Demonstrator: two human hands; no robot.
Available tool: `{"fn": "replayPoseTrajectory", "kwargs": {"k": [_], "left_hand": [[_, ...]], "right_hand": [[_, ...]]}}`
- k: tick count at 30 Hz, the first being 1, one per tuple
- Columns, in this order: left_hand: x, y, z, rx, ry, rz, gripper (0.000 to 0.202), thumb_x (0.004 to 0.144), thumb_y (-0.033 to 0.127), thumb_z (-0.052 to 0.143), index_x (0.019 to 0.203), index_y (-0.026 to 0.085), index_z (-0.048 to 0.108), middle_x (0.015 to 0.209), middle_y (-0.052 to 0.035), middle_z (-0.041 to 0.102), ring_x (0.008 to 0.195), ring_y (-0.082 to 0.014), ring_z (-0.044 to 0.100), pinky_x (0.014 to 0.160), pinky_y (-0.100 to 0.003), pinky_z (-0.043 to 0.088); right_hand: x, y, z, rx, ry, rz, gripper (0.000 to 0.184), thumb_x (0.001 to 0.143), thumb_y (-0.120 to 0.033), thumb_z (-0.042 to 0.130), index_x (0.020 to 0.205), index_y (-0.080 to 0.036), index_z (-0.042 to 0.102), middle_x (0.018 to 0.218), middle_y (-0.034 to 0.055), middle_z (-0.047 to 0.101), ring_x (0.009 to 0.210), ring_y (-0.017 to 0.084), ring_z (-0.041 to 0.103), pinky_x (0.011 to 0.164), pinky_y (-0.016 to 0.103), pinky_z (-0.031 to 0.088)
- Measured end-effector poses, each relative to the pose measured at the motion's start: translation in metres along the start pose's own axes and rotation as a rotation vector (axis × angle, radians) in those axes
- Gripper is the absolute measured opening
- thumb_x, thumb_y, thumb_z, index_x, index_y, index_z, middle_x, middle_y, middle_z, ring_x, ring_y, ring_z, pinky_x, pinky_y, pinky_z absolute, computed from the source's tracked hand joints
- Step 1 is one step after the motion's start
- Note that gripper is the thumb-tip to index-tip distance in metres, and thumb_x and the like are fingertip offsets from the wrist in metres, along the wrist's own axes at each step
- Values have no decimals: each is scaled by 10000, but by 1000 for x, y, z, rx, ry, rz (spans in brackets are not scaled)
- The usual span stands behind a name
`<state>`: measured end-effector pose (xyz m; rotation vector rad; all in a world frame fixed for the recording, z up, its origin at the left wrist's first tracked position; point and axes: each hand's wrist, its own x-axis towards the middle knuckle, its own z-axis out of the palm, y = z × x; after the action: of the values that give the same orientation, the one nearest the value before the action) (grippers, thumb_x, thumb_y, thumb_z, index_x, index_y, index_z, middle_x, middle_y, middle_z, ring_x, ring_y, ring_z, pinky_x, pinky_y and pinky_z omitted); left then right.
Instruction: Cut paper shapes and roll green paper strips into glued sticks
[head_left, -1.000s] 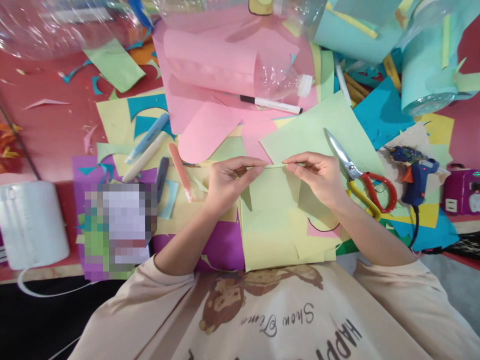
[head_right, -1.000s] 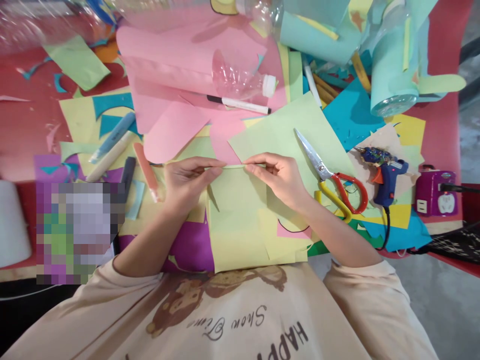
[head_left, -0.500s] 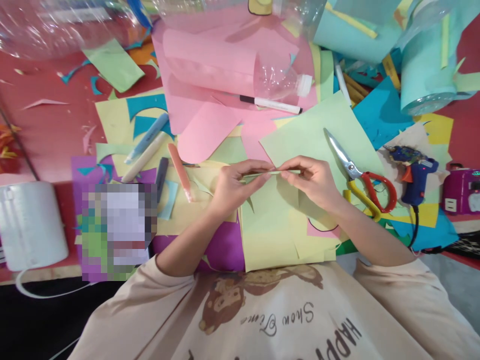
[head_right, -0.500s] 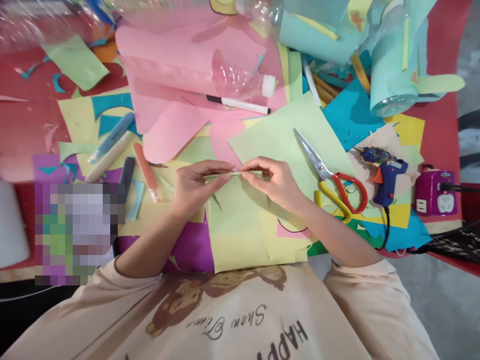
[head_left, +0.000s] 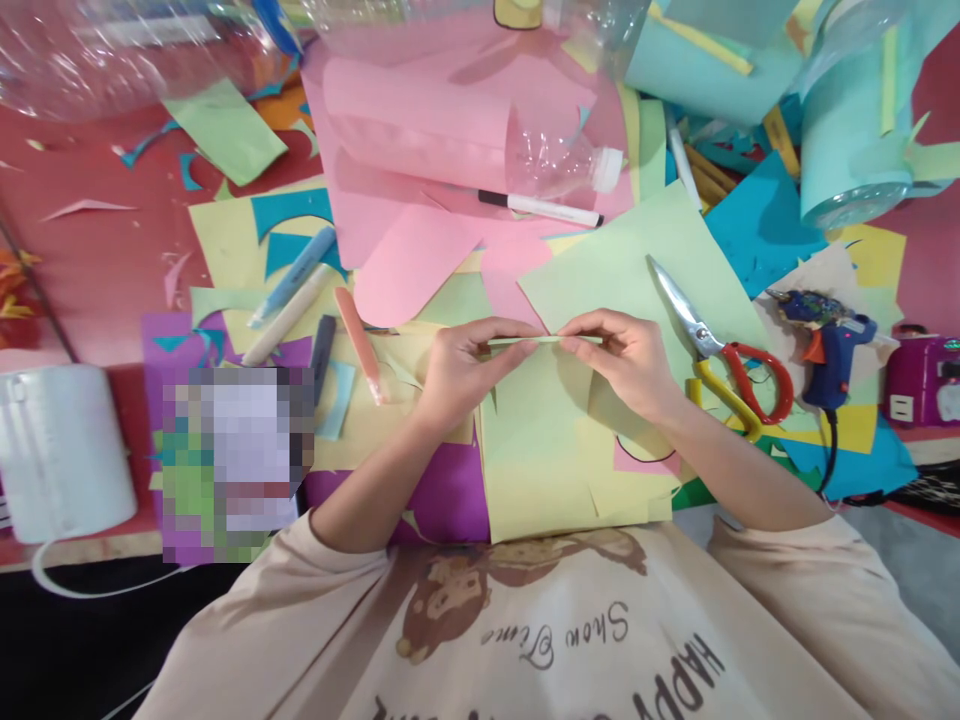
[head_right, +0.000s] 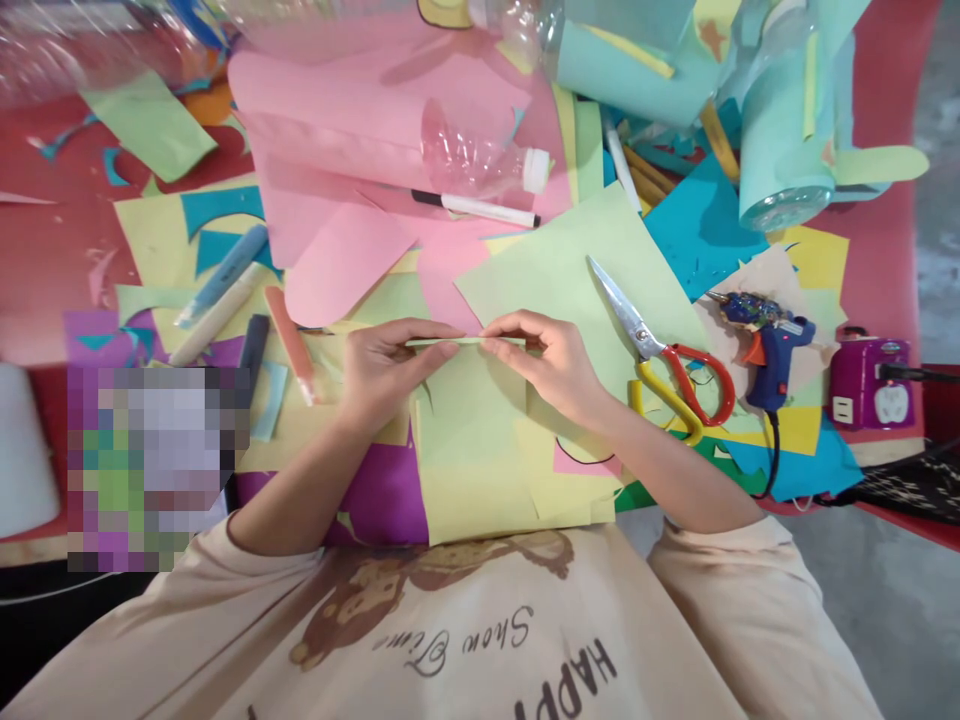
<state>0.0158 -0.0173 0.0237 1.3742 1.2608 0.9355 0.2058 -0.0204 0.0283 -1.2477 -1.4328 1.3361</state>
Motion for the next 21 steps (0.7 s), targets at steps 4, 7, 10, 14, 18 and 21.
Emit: {"fn": "replayPoseTrajectory", "kwargs": {"k": [4,7,10,14,18,21], "left_hand": [[0,-1,-1,24,17,13,165,744,319,706,820,181,754,812,-36,758,735,-147,697,630,-195,546],[0,0,0,53,28,8,141,741,298,698,808,189,757,797,-23,757,711,-141,691,607,-192,538],[0,1,0,68,41,-1,136,735,292,693,795,189,758,780,-21,754,690,-138,682,588,-193,528],[0,3,0,62,51,-3,133,741,280,684,804,189,759,763,-25,745,632,-119,646,521,-184,481],[1,1,-2,39,92,5,155,744,308,692,826,197,763,732,-14,726,419,-34,419,391,-183,318],[2,-3,-3,-19,118,18,172,744,333,701,833,199,764,732,-15,715,429,-32,389,408,-190,305]], "right_hand": [[0,0,0,-10,3,4,94,794,-296,680,810,-208,710,805,-5,709,743,109,638,647,226,508],[0,0,0,-8,3,4,90,794,-293,682,818,-214,715,801,-10,710,722,99,629,632,214,502],[-1,0,-1,-21,4,15,97,792,-298,682,812,-210,719,781,-8,706,681,96,614,604,216,495],[-1,0,-1,-31,12,28,117,785,-319,686,817,-213,723,769,-9,703,612,84,584,552,213,475],[-1,-1,-2,0,53,47,135,777,-328,693,844,-212,716,808,1,709,666,100,618,606,230,506],[0,-1,-3,9,99,60,127,768,-324,701,834,-216,713,776,-2,701,665,107,619,598,237,508]]}}
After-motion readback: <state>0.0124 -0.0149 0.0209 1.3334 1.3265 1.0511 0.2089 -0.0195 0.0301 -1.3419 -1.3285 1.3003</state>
